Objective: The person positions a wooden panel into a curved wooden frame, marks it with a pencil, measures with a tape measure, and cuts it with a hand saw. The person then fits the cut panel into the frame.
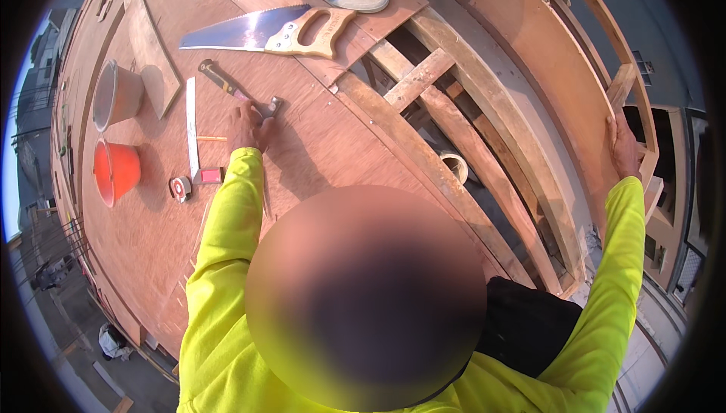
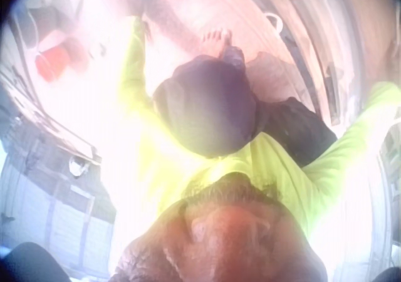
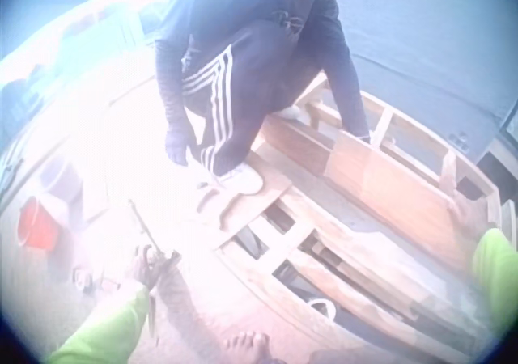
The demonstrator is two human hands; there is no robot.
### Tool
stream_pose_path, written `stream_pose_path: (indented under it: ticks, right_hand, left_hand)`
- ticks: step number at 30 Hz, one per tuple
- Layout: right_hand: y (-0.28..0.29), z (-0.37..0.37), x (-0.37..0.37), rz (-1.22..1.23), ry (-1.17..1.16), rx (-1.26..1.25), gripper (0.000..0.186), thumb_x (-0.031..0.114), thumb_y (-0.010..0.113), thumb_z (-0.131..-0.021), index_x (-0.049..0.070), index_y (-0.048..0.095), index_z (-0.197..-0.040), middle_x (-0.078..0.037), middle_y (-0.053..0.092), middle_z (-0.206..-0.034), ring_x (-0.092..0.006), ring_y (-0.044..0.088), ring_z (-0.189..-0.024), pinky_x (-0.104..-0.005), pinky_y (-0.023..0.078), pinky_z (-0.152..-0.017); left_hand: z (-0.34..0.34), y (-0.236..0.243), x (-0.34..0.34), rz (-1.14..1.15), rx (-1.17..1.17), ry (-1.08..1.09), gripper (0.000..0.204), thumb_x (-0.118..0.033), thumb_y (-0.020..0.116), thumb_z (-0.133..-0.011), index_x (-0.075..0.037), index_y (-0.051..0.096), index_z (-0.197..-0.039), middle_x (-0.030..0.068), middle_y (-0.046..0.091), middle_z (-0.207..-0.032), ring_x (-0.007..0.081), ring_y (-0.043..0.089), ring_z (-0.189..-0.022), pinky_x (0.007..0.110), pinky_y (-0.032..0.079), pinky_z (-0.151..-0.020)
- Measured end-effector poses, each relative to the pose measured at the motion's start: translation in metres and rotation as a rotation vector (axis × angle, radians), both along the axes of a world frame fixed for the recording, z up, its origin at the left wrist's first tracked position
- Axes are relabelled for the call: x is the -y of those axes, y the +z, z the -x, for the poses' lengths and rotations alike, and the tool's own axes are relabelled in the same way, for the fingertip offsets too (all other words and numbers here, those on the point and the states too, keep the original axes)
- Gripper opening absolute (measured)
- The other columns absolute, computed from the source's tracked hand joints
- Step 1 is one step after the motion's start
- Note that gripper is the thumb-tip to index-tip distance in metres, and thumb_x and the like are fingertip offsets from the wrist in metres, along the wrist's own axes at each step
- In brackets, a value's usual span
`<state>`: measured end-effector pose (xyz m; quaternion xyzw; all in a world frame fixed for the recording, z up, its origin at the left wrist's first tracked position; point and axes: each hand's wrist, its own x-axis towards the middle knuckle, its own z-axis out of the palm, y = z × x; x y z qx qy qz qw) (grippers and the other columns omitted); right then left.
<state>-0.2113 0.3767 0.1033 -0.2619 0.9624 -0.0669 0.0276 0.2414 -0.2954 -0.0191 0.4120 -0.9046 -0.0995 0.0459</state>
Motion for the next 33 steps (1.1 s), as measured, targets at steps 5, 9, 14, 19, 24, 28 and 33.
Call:
stream_pose_path:
  ticks: [5, 9, 14, 19, 24, 28, 33]
  right_hand:
    - [-0.048, 0.007, -0.004, -0.042, 0.102, 0.003, 0.029, 0.031, 0.049, -0.106, 0.003, 0.052, -0.101, -0.030, 0.062, -0.091, -0.0525, 0.059, -0.091, -0.0571, 0.044, -0.073]
    - [-0.072, 0.004, 0.010, -0.262, 0.066, 0.236, 0.029, 0.031, 0.052, -0.105, 0.002, 0.055, -0.108, -0.029, 0.065, -0.090, -0.0529, 0.061, -0.087, -0.0574, 0.047, -0.074]
    - [-0.078, -0.015, 0.058, -0.377, 0.044, 0.213, 0.029, 0.025, 0.055, -0.102, 0.002, 0.059, -0.119, -0.028, 0.068, -0.098, -0.0481, 0.066, -0.090, -0.0537, 0.052, -0.078]
    - [-0.051, -0.061, 0.149, 0.286, 0.057, 0.239, 0.032, 0.019, 0.062, -0.098, 0.002, 0.059, -0.125, -0.020, 0.068, -0.111, -0.0361, 0.067, -0.100, -0.0432, 0.053, -0.086]
    - [0.006, -0.169, 0.283, 0.460, 0.802, 0.501, 0.091, 0.048, 0.076, -0.085, 0.003, 0.034, -0.151, -0.025, 0.045, -0.145, -0.0421, 0.050, -0.131, -0.0493, 0.037, -0.112]
    - [-0.009, -0.232, 0.296, 0.405, 0.585, 0.802, 0.073, 0.030, 0.074, -0.087, 0.004, 0.039, -0.145, -0.026, 0.060, -0.124, -0.0409, 0.061, -0.114, -0.0471, 0.047, -0.098]
    - [-0.033, -0.251, 0.266, 0.577, 0.295, 0.781, 0.047, 0.019, 0.069, -0.091, 0.000, 0.048, -0.128, -0.008, 0.062, -0.089, -0.0199, 0.063, -0.073, -0.0375, 0.052, -0.065]
  left_hand:
    - [0.020, -0.016, -0.009, 0.094, 0.220, -0.073, 0.047, -0.027, 0.070, -0.079, -0.019, 0.059, -0.124, 0.0154, 0.062, -0.108, 0.0383, 0.057, -0.100, 0.050, 0.046, -0.087]
    - [0.015, -0.007, -0.014, 0.347, 0.073, -0.212, 0.037, -0.023, 0.064, -0.082, -0.017, 0.062, -0.118, 0.0142, 0.060, -0.094, 0.0381, 0.057, -0.095, 0.051, 0.046, -0.082]
    - [0.006, 0.047, -0.031, 0.351, -0.329, -0.195, 0.033, -0.025, 0.059, -0.084, -0.011, 0.064, -0.113, 0.0146, 0.060, -0.089, 0.0367, 0.058, -0.083, 0.048, 0.046, -0.073]
    - [0.004, 0.146, -0.058, 0.125, -0.838, 0.052, 0.058, -0.044, 0.037, -0.099, 0.005, 0.066, -0.111, 0.0079, 0.067, -0.079, 0.0191, 0.063, -0.068, 0.030, 0.049, -0.063]
    - [0.033, 0.190, -0.110, -0.806, -1.016, 0.447, 0.046, -0.038, 0.038, -0.102, -0.001, 0.065, -0.095, -0.0017, 0.050, -0.062, 0.0034, 0.033, -0.048, 0.022, 0.022, -0.043]
    - [0.067, 0.145, -0.148, -1.285, -0.973, 0.521, 0.046, -0.039, 0.041, -0.104, -0.001, 0.064, -0.092, -0.0027, 0.045, -0.060, 0.0060, 0.032, -0.046, 0.023, 0.025, -0.042]
    - [0.099, 0.059, -0.139, -1.004, -0.790, 0.042, 0.034, -0.034, 0.056, -0.101, -0.002, 0.066, -0.102, 0.0062, 0.061, -0.081, 0.0182, 0.059, -0.072, 0.033, 0.050, -0.063]
